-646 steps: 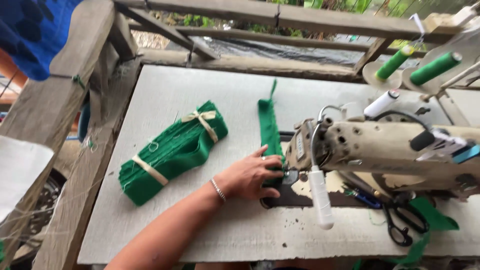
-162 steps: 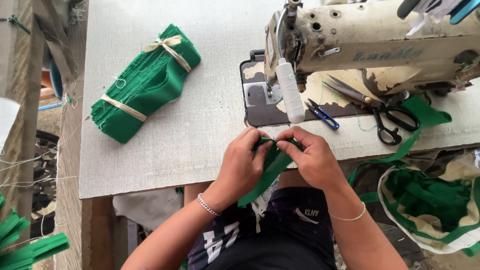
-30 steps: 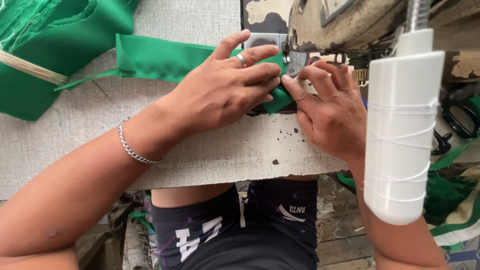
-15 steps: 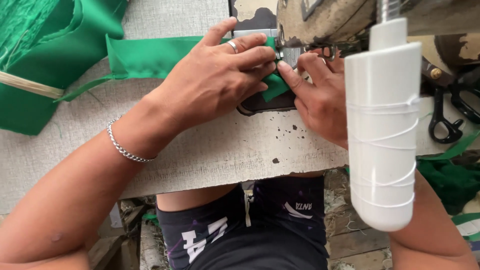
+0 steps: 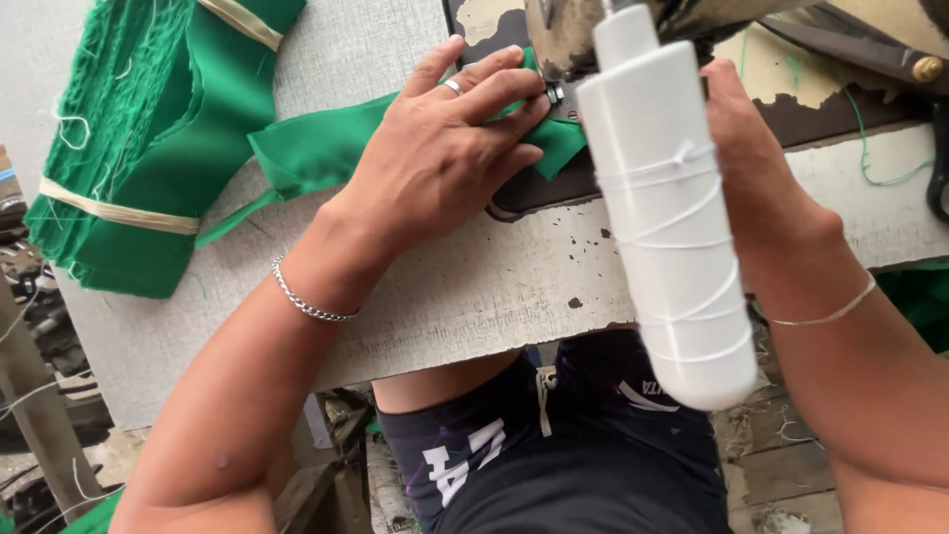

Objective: Sewing green fabric strips onto zippers using an industrial sewing machine.

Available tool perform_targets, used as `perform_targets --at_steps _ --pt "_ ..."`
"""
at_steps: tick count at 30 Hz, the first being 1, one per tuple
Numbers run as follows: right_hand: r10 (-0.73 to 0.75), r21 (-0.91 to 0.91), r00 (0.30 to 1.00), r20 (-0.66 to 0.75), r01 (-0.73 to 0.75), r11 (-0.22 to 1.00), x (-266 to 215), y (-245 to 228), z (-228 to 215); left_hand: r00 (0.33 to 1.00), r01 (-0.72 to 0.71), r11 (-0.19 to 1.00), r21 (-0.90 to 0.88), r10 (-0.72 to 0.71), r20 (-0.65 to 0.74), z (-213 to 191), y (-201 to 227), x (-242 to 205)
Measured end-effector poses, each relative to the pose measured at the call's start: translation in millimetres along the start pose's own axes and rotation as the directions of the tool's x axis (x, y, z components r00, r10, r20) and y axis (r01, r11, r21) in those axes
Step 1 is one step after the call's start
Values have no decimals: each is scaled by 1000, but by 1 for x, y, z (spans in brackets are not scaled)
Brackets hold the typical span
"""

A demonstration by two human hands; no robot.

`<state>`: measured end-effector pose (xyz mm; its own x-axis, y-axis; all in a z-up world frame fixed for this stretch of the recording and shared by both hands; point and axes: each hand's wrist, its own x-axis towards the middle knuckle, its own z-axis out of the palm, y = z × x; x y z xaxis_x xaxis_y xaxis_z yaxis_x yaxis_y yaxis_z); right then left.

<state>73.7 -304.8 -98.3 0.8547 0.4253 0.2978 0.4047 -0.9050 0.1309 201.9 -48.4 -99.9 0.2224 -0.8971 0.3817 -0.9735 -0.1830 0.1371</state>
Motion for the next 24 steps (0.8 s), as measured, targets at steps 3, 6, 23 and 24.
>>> perform_targets --at_steps 3,6,23,24 --pt "31 371 995 -97 7 929 -8 -4 -29 999 -4 998 -55 2 -34 0 -2 -1" --pt "115 345 945 -306 -3 939 -38 -1 -53 995 -21 992 -122 9 -102 1 -1 -2" --pt "103 96 979 -174 -87 992 -105 66 -96 991 14 1000 24 -11 -135 6 6 -1" --pt "98 84 981 -170 -85 993 -109 80 -84 990 22 999 30 -18 -139 5 5 0"
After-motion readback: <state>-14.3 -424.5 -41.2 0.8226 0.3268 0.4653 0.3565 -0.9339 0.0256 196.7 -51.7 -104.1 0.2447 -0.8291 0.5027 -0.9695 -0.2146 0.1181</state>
